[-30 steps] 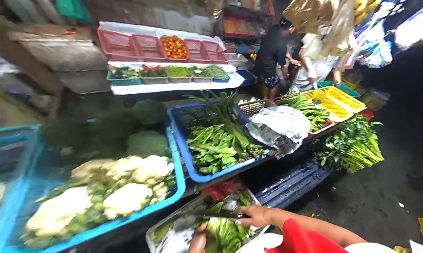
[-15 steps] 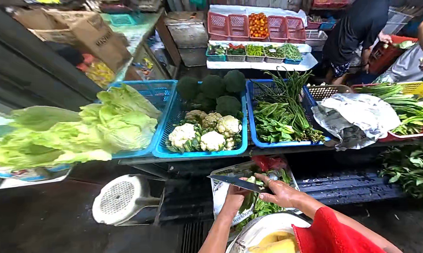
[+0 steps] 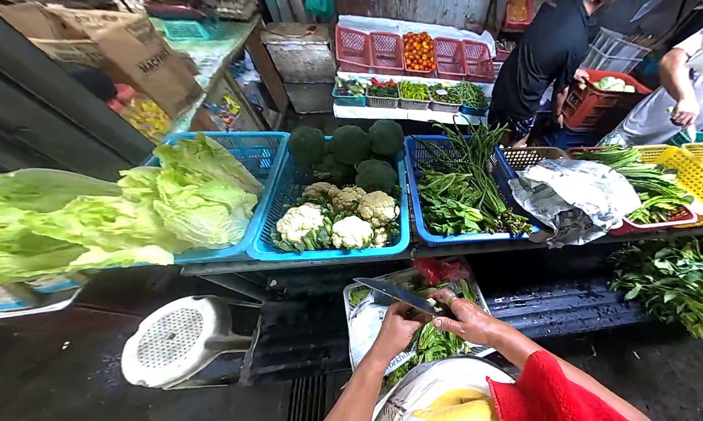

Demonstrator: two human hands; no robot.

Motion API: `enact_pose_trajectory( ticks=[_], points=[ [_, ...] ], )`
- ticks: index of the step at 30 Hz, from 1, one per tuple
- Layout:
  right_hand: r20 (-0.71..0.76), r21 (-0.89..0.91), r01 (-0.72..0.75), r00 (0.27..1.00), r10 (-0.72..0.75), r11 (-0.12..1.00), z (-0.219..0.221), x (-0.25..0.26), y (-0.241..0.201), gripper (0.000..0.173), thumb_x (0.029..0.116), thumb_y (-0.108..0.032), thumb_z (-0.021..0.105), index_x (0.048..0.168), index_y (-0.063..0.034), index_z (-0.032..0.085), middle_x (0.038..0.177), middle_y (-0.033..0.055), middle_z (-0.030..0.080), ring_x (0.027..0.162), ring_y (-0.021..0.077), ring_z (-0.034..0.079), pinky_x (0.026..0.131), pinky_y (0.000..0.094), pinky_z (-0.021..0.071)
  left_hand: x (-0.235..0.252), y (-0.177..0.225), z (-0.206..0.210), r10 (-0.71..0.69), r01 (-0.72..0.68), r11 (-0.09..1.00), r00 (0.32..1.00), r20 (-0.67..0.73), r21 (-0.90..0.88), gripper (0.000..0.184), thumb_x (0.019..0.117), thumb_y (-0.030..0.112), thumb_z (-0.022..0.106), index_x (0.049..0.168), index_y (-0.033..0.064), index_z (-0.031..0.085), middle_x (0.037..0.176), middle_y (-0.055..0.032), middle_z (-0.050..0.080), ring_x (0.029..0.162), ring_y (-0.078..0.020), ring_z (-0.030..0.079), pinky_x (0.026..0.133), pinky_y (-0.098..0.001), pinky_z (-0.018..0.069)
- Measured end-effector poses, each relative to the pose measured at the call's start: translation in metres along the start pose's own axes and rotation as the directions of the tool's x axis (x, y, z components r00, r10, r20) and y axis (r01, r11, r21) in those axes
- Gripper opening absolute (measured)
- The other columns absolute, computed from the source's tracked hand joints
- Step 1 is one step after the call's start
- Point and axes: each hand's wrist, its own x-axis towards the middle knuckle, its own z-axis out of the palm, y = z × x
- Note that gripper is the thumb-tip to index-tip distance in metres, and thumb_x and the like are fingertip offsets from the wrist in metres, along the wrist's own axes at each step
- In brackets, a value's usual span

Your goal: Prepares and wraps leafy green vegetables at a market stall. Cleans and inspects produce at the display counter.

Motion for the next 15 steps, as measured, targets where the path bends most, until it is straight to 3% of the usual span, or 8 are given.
enact_pose_trajectory(
  ticks=[3,7,9,11,13,15],
  points=[
    [0.005,0.011,-0.027,1.0,0.027,1.0,0.0,0.0,0.001,0.066,0.0987,-0.06,0.054,0.141,-0.0093,0.049,0.105,0.0122,0.068,0.094,0.0218,0.068,0.089,0.0469,0.0552,-0.002,0.001,0.003,-0.014,0.012,0.995,1.0,0.022,0.097,0.027,0.082,-0.002,0.077,0.109,0.0021,0.072,0.102,-0.0023,0.075,0.097,-0.0055,0.07,0.092,-0.027,0.0587],
    [0.002,0.048,-0.024,1.0,0.024,0.999,0.003,0.002,0.008,0.059,0.1007,-0.054,0.054,0.132,-0.0043,0.052,0.101,0.0137,0.065,0.091,0.0227,0.065,0.086,0.0462,0.0543,-0.002,-0.002,0.0,-0.052,0.02,0.965,0.992,0.116,0.261,0.024,0.0865,0.013,0.078,0.108,0.0052,0.073,0.1,-0.0023,0.075,0.093,-0.0062,0.07,0.09,-0.0298,0.0576],
    [0.022,0.088,-0.029,0.999,0.027,0.996,0.002,0.002,0.008,0.054,0.1024,-0.049,0.053,0.13,-0.0029,0.052,0.1,0.0135,0.063,0.089,0.0214,0.063,0.084,0.044,0.0535,-0.002,-0.004,-0.002,-0.014,-0.022,0.976,0.987,0.159,0.218,0.023,0.0843,0.011,0.079,0.106,0.0044,0.073,0.1,-0.0026,0.074,0.093,-0.0068,0.07,0.088,-0.0292,0.0583],
    [0.046,0.174,-0.044,0.998,0.037,0.984,-0.001,0.0,0.005,0.051,0.103,-0.046,0.05,0.131,-0.0039,0.05,0.096,0.0093,0.06,0.079,0.0151,0.059,0.072,0.0362,0.0515,-0.002,-0.004,-0.005,0.048,-0.068,0.988,0.988,0.145,0.138,0.023,0.0818,0.007,0.08,0.103,0.0024,0.074,0.111,-0.0057,0.07,0.101,-0.0092,0.067,0.092,-0.0278,0.0571],
    [0.047,0.281,-0.047,0.998,0.035,0.959,-0.004,-0.002,0.006,0.06,0.0988,-0.051,0.052,0.141,-0.008,0.046,0.095,0.0052,0.06,0.072,0.0094,0.055,0.065,0.0302,0.0489,-0.002,-0.003,-0.011,0.035,-0.039,0.998,0.995,0.088,0.049,0.026,0.0815,0.004,0.078,0.107,-0.0004,0.072,0.116,-0.0087,0.066,0.105,-0.0127,0.065,0.093,-0.0295,0.0571],
    [0.039,0.326,-0.04,0.999,0.029,0.944,-0.008,-0.003,0.005,0.077,0.0922,-0.058,0.06,0.15,-0.0113,0.042,0.1,0.0044,0.062,0.073,0.0071,0.055,0.065,0.0282,0.0493,-0.002,0.001,-0.016,-0.014,0.016,0.998,0.999,0.03,-0.063,0.029,0.0816,0.0,0.075,0.11,-0.0008,0.07,0.11,-0.0073,0.07,0.099,-0.0129,0.068,0.089,-0.0302,0.0585]
  ],
)
